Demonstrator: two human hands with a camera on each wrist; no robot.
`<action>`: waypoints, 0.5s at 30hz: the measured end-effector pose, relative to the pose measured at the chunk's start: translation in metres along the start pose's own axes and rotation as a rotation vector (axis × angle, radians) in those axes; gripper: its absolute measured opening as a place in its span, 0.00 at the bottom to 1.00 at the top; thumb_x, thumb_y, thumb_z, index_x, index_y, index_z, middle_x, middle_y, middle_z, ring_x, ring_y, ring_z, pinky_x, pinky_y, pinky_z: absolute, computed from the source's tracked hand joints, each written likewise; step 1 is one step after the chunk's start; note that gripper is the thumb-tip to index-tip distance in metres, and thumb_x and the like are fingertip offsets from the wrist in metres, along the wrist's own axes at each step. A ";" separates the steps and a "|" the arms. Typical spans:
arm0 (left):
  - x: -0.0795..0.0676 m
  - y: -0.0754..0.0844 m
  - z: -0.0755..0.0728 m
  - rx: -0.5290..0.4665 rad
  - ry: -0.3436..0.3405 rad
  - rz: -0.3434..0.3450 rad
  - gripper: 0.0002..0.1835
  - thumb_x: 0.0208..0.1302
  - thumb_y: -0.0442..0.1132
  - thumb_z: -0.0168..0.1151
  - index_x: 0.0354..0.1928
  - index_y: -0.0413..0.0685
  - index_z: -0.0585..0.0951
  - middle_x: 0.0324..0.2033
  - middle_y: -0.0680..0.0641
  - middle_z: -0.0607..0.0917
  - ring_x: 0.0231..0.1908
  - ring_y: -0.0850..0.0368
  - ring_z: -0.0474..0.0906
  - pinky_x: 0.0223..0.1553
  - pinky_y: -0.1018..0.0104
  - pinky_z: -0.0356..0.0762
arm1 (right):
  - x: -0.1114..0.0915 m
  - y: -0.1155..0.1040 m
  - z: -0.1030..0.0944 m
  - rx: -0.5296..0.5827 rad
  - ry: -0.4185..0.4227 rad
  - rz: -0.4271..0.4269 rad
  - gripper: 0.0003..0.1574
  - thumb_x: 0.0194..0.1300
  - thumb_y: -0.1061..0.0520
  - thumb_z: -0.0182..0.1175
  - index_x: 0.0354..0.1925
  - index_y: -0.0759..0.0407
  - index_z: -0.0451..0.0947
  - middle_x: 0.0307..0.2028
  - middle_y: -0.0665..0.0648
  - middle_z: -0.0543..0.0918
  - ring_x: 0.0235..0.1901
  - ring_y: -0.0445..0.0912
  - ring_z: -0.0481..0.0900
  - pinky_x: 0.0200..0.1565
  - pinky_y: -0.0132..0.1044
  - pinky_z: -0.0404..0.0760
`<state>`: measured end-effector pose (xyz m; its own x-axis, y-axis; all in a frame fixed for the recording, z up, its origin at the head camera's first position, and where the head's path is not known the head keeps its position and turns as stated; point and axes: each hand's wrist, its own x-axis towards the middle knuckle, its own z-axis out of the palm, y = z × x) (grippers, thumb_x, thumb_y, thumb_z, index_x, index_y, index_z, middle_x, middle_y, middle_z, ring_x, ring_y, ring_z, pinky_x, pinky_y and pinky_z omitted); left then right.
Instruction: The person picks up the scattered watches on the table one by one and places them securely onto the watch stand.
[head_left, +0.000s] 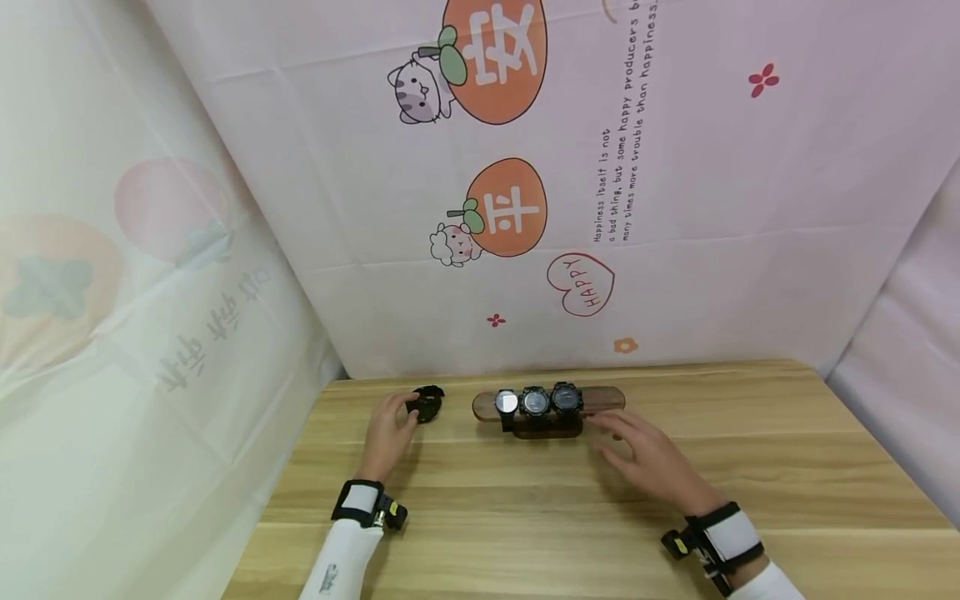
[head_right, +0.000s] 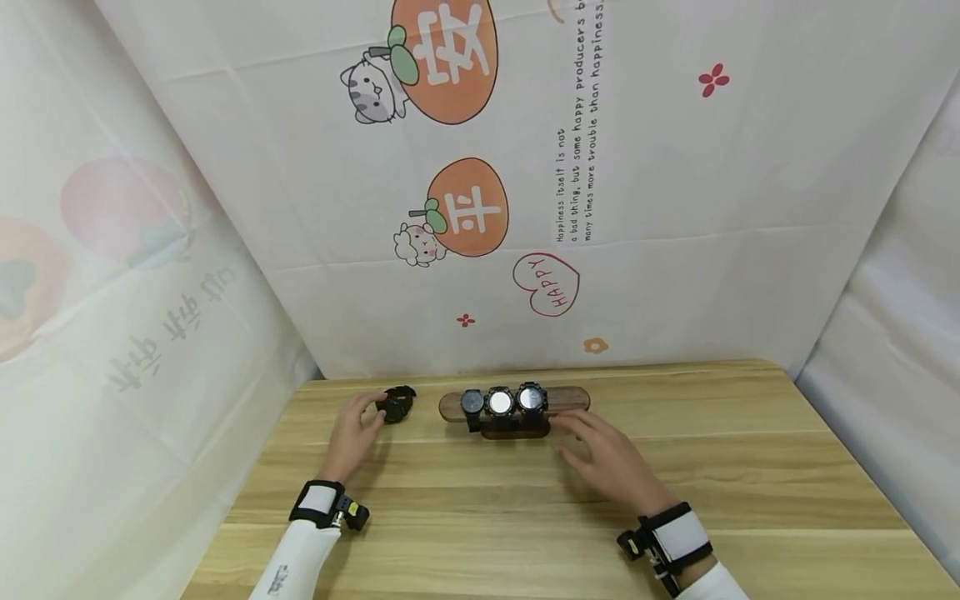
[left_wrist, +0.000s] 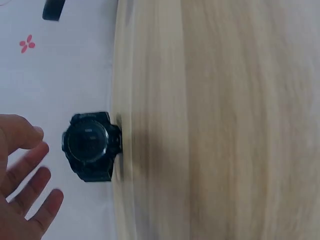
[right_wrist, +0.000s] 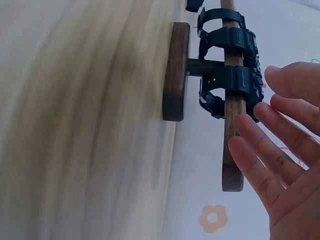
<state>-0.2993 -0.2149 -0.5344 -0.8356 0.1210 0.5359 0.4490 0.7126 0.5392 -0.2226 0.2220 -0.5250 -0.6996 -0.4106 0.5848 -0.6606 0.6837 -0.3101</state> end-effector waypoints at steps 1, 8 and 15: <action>0.000 -0.001 -0.001 0.008 0.005 -0.003 0.17 0.60 0.30 0.65 0.52 0.39 0.81 0.50 0.39 0.81 0.53 0.44 0.70 0.55 0.45 0.71 | -0.002 0.000 0.001 0.002 -0.005 0.003 0.31 0.56 0.56 0.70 0.58 0.53 0.76 0.55 0.56 0.79 0.44 0.45 0.80 0.41 0.42 0.84; 0.000 -0.008 -0.004 0.058 -0.026 -0.074 0.20 0.58 0.30 0.66 0.54 0.37 0.79 0.52 0.36 0.79 0.55 0.41 0.67 0.58 0.45 0.68 | -0.011 -0.003 0.005 0.023 -0.028 0.031 0.28 0.54 0.56 0.71 0.55 0.51 0.78 0.53 0.53 0.80 0.43 0.42 0.80 0.41 0.39 0.84; 0.000 -0.016 -0.002 0.108 -0.011 -0.079 0.19 0.55 0.30 0.68 0.51 0.37 0.81 0.46 0.39 0.83 0.48 0.41 0.68 0.50 0.46 0.69 | -0.016 -0.004 0.009 0.056 -0.023 0.018 0.25 0.54 0.57 0.71 0.51 0.51 0.80 0.51 0.53 0.81 0.45 0.41 0.79 0.41 0.38 0.84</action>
<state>-0.3054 -0.2271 -0.5421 -0.8707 0.0689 0.4870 0.3455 0.7903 0.5061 -0.2113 0.2204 -0.5392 -0.7171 -0.4131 0.5613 -0.6618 0.6562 -0.3625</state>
